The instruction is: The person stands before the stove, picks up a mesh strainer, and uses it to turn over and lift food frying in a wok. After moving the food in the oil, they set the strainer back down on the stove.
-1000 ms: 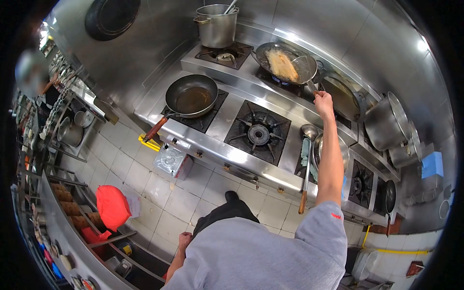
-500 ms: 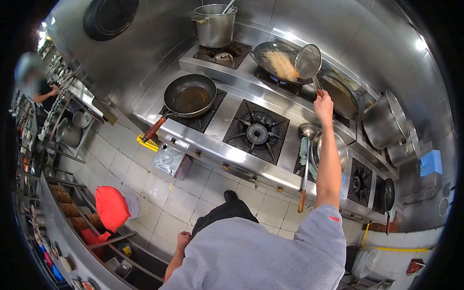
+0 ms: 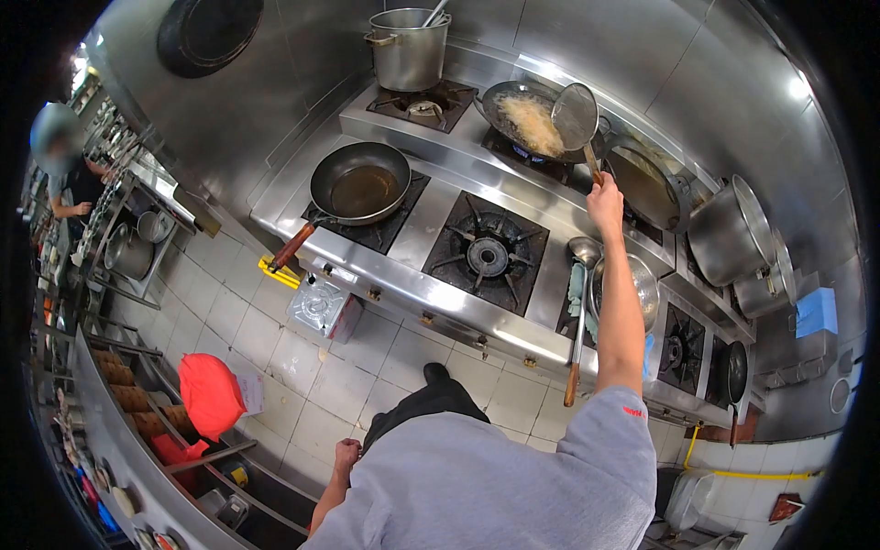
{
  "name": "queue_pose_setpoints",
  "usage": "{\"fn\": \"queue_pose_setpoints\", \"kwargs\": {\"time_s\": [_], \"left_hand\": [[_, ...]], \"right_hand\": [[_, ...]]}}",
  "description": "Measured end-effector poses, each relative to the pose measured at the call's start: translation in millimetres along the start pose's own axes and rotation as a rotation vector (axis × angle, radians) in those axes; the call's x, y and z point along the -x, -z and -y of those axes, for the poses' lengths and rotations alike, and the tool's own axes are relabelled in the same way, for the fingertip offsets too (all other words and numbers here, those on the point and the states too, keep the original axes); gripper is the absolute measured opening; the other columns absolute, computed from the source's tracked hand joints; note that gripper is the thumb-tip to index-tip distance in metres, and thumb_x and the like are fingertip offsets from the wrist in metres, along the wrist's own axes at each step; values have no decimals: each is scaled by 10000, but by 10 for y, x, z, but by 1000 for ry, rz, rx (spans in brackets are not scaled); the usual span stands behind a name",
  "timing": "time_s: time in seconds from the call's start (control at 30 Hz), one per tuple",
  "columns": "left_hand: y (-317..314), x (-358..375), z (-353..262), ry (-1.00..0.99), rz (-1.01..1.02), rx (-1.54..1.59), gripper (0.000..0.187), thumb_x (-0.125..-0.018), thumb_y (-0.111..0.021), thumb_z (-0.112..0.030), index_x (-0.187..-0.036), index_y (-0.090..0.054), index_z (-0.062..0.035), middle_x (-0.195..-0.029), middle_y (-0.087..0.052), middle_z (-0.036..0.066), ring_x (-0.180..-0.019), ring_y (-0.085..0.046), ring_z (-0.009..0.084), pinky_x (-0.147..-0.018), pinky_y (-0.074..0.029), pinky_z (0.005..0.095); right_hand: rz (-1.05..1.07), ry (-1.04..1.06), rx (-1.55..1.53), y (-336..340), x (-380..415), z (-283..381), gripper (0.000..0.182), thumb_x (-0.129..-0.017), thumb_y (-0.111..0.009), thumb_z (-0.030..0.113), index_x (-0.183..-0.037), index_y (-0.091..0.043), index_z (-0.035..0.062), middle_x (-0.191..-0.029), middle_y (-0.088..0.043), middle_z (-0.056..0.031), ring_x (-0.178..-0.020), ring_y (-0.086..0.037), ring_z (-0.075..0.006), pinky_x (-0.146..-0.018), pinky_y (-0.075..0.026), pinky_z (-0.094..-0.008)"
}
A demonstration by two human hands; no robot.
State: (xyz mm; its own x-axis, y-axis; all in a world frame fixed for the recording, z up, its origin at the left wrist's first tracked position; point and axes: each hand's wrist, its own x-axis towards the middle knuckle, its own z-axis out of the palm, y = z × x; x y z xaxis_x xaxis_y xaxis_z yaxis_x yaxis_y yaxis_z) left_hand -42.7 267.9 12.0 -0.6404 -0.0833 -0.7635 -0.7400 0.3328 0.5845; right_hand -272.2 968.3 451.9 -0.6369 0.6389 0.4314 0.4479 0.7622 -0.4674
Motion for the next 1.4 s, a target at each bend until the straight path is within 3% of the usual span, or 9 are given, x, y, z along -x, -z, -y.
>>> {"fn": "queue_pose_setpoints", "kwargs": {"time_s": [0.13,0.23,0.33,0.43,0.5,0.73,1.03,1.3,1.4], "left_hand": [[-18,14,-80,9,37,-13,109,-753,-458,-3,-802,-555,-1,-657,-559,77,-521,-525,140,-416,-431,259],[-45,-42,-81,9,35,34,107,-753,-457,0,-800,-553,-1,-653,-554,79,-517,-524,143,-410,-433,268],[-82,-83,-53,0,13,34,99,-752,-463,1,-792,-553,2,-637,-548,79,-504,-518,142,-399,-427,272],[-110,-103,-2,-15,-1,9,100,-737,-485,-24,-773,-569,17,-614,-555,78,-500,-521,143,-417,-427,274],[-115,-87,15,-7,-13,23,147,-706,-517,-74,-754,-599,37,-599,-576,79,-517,-540,147,-471,-442,276],[-144,-109,-76,-9,-18,6,156,-698,-503,-78,-753,-594,37,-598,-575,80,-518,-539,138,-472,-440,270],[-78,-165,-196,-19,34,-6,125,-758,-475,-22,-838,-565,10,-697,-579,89,-557,-558,154,-441,-458,277],[-8,-51,-145,12,-3,5,140,-754,-447,-13,-818,-571,4,-683,-580,90,-551,-559,152,-421,-443,271],[6,12,-119,11,-26,42,130,-722,-504,-47,-780,-592,28,-613,-573,71,-496,-532,133,-434,-431,262]], "right_hand": [[106,-43,-38,-147,-88,-60,369,-807,-462,104,-1158,-478,-8,-1050,-568,-230,-1015,-529,-368,-873,-400,-392],[82,-96,-175,-533,-336,-503,337,-815,-464,106,-1134,-492,2,-895,-624,-184,-800,-618,-304,-655,-477,-366],[353,-464,-603,-410,-430,-442,313,-828,-465,105,-1132,-481,34,-687,-565,-79,-510,-519,-147,-394,-369,-271],[328,-571,-747,-353,-389,-282,284,-838,-456,98,-1119,-461,58,-610,-452,2,-417,-322,-38,-324,-199,-196],[384,-586,-811,-352,-432,-332,270,-843,-449,91,-1110,-454,55,-620,-463,-5,-410,-319,-41,-322,-203,-191],[496,-667,-1059,-376,-490,-530,199,-883,-408,91,-1073,-459,64,-631,-458,-1,-404,-268,-17,-308,-147,-156],[425,-633,-1217,-439,-222,-482,215,-903,-417,138,-1100,-455,62,-649,-451,-5,-424,-273,-19,-321,-167,-150],[316,-556,-1108,-531,-99,-313,196,-900,-431,130,-1080,-480,71,-619,-448,6,-409,-285,-21,-321,-189,-160],[305,-516,-1023,-541,-96,-244,193,-898,-433,131,-1073,-485,70,-604,-445,18,-404,-304,-25,-321,-206,-169]]}}
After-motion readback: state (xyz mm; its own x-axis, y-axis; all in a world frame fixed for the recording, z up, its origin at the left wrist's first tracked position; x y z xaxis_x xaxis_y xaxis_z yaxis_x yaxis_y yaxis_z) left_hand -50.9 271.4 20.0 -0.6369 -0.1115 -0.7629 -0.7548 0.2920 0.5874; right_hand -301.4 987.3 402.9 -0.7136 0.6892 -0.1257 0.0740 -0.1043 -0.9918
